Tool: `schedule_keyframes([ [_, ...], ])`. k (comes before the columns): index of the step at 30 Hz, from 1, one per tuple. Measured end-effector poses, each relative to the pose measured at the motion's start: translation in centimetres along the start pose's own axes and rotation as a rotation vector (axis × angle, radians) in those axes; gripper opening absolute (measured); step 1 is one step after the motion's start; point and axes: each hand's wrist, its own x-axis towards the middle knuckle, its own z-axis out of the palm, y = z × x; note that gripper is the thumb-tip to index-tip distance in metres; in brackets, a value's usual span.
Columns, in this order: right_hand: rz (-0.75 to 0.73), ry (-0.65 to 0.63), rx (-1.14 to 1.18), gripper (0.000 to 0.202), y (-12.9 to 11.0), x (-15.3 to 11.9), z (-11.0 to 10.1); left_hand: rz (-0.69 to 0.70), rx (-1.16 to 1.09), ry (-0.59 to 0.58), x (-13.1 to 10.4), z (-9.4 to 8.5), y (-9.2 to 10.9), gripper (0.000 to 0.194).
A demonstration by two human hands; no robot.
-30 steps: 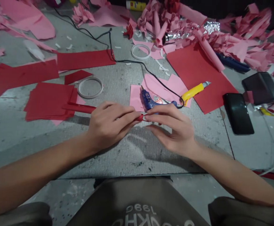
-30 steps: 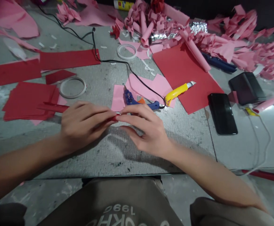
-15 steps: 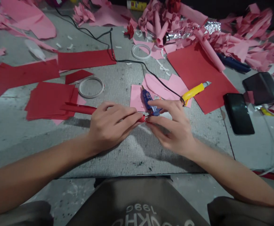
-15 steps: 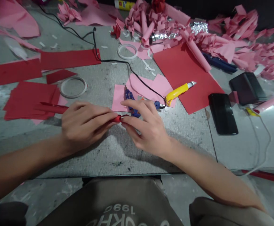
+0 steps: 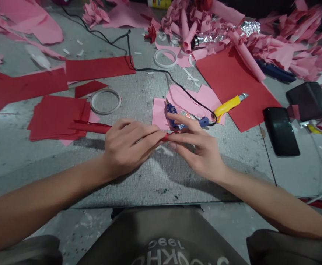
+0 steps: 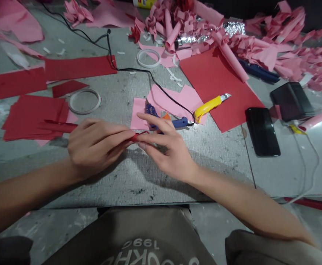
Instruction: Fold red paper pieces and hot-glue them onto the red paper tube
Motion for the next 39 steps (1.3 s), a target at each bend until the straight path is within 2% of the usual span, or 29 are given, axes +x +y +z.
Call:
schedule_keyframes([
  [6, 0.016, -0.016, 0.031, 0.016, 0.2, -0.1, 0.1, -0.018, -0.003, -0.029, 0.2, -0.3, 0.1, 0.019],
  [12, 0.033, -0.03, 0.086, 0.02, 0.3, -0.2, 0.3, -0.026, -0.021, -0.027, 0.2, -0.5, 0.0, 0.023],
  [20, -0.015, -0.005, 0.095, 0.018, 0.0, -0.2, 0.3, 0.007, 0.038, -0.02, 0.2, -0.6, -0.2, 0.024],
  [24, -0.048, 0.006, 0.07, 0.019, -0.1, -0.2, 0.2, 0.01, 0.047, -0.05, 0.2, -0.8, -0.2, 0.03],
  [27, -0.056, 0.005, 0.04, 0.018, -0.2, -0.1, 0.2, 0.012, 0.059, -0.044, 0.2, -0.6, -0.4, 0.028],
  [30, -0.114, 0.031, -0.049, 0.027, -0.1, -0.1, 0.1, 0.014, 0.056, -0.045, 0.2, -0.1, -1.0, 0.025],
  [34, -0.191, 0.082, -0.129, 0.036, 0.1, -0.1, -0.5, 0.023, 0.038, -0.056, 0.1, 0.6, -2.0, 0.02],
  [39, -0.184, 0.115, -0.122, 0.034, 0.1, 0.5, -1.9, 0.012, 0.02, -0.073, -0.2, 0.8, -2.3, 0.02],
])
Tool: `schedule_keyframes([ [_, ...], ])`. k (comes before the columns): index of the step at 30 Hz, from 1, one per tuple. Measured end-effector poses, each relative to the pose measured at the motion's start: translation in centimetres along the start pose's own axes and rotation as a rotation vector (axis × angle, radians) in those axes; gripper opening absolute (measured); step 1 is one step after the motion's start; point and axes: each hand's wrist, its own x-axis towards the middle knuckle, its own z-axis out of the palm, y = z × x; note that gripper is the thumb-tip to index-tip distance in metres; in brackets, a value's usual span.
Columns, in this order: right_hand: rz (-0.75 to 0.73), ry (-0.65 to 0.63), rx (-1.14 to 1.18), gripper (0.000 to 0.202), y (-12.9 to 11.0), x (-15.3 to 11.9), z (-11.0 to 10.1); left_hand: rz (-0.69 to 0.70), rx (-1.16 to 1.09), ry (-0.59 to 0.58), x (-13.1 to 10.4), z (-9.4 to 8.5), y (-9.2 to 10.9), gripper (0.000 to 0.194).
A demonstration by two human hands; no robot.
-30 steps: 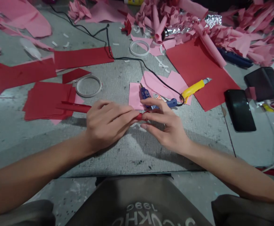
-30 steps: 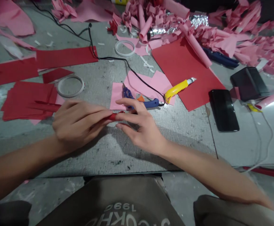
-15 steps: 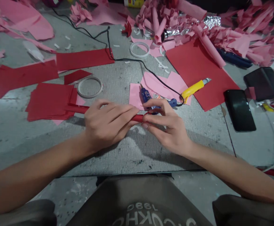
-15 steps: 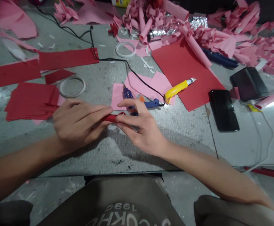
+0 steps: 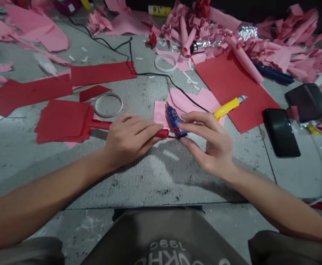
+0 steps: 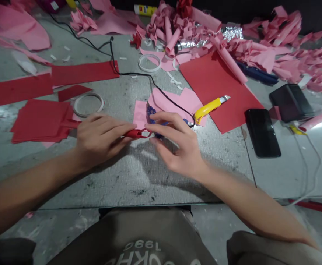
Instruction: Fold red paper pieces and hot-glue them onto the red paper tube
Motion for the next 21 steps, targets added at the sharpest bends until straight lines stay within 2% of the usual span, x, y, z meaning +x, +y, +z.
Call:
schedule_keyframes([
  [5, 0.063, -0.131, 0.041, 0.032, 0.38, 0.09, -0.19, 0.051, -0.009, -0.007, 0.01, -0.18, 0.3, 0.024],
  [16, 0.019, -0.094, 0.003, 0.026, 0.42, -0.47, 0.62, -0.03, 0.075, -0.016, 0.08, -0.23, 0.82, 0.019],
  [21, 0.123, -0.099, 0.105, 0.024, 0.18, -0.29, 0.24, -0.005, 0.034, -0.001, 0.06, -0.27, 0.77, 0.021],
])
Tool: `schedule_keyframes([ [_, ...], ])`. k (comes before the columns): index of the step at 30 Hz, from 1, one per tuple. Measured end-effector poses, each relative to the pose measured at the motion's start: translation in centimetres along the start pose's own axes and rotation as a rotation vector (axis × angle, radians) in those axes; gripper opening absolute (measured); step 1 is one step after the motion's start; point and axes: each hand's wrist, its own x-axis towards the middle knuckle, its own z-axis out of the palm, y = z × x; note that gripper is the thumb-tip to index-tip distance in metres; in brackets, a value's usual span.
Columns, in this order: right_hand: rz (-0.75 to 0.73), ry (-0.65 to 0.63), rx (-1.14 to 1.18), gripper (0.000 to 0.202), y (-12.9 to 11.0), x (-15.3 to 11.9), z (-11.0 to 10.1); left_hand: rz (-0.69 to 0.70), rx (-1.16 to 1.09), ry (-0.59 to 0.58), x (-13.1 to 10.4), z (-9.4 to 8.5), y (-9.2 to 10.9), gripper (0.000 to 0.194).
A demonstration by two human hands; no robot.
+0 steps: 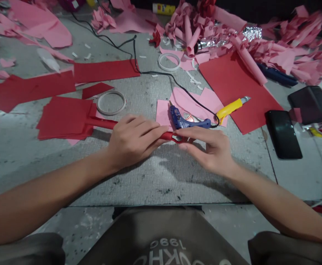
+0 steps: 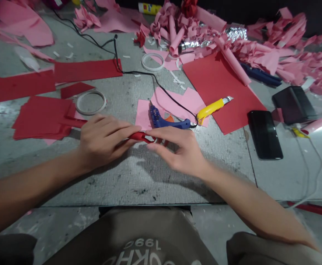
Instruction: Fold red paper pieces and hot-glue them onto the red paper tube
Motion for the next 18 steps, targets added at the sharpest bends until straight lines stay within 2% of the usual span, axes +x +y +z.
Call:
schedule_keyframes([
  [8, 0.164, -0.009, 0.093, 0.011, 0.1, 0.5, -0.4, 0.092, -0.014, -0.006, 0.0, 0.0, -0.3, 0.025],
  [12, 0.277, 0.008, 0.206, 0.013, 0.4, 0.6, -0.2, 0.111, 0.021, -0.005, 0.0, -0.1, -0.3, 0.022],
  [18, 0.494, -0.086, 0.677, 0.013, 1.1, 0.6, -0.2, 0.123, 0.024, 0.007, 0.1, -0.2, -0.1, 0.023],
])
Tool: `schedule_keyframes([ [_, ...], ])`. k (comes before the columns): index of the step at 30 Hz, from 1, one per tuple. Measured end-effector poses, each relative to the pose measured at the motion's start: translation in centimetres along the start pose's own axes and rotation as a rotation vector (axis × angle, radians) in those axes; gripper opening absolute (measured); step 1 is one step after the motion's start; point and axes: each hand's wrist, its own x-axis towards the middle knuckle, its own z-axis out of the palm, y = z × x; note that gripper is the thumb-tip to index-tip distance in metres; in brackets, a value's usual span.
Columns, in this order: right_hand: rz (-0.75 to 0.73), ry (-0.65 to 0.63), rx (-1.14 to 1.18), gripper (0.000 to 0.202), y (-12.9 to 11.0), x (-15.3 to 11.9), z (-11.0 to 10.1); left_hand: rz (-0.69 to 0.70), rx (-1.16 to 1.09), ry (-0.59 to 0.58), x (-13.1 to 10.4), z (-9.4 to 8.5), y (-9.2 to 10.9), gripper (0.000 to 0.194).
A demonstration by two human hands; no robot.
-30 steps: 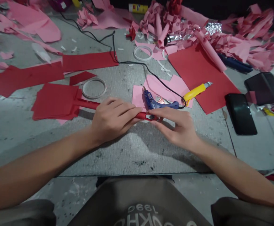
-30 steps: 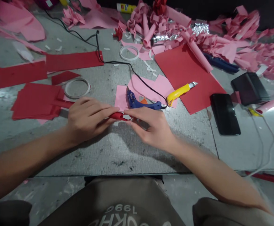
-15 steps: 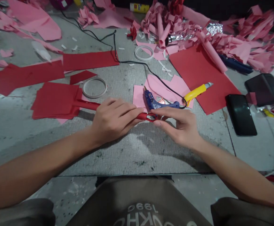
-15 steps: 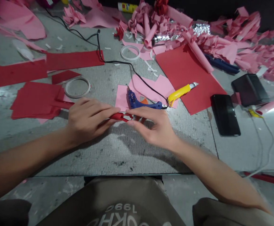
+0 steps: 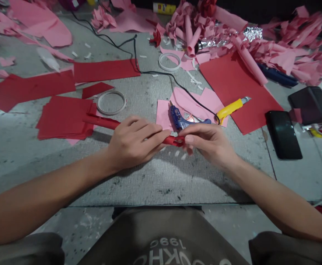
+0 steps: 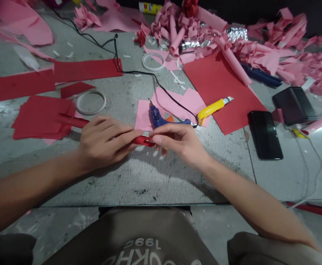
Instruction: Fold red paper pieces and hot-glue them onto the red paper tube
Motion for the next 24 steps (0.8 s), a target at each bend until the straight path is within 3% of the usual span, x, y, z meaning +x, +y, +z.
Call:
schedule_keyframes([
  [5, 0.135, -0.064, 0.128, 0.008, -0.06, 0.07, -0.36, 0.006, -0.008, 0.001, -0.08, -0.07, 0.12, 0.022],
  [12, 0.124, -0.079, 0.205, 0.011, 0.55, 0.05, 0.1, 0.051, -0.026, 0.026, 0.01, -0.06, 0.23, 0.016],
  [24, 0.158, -0.052, 0.219, 0.012, 0.43, -0.06, 0.02, 0.066, -0.068, 0.008, -0.09, 0.0, 0.27, 0.023],
])
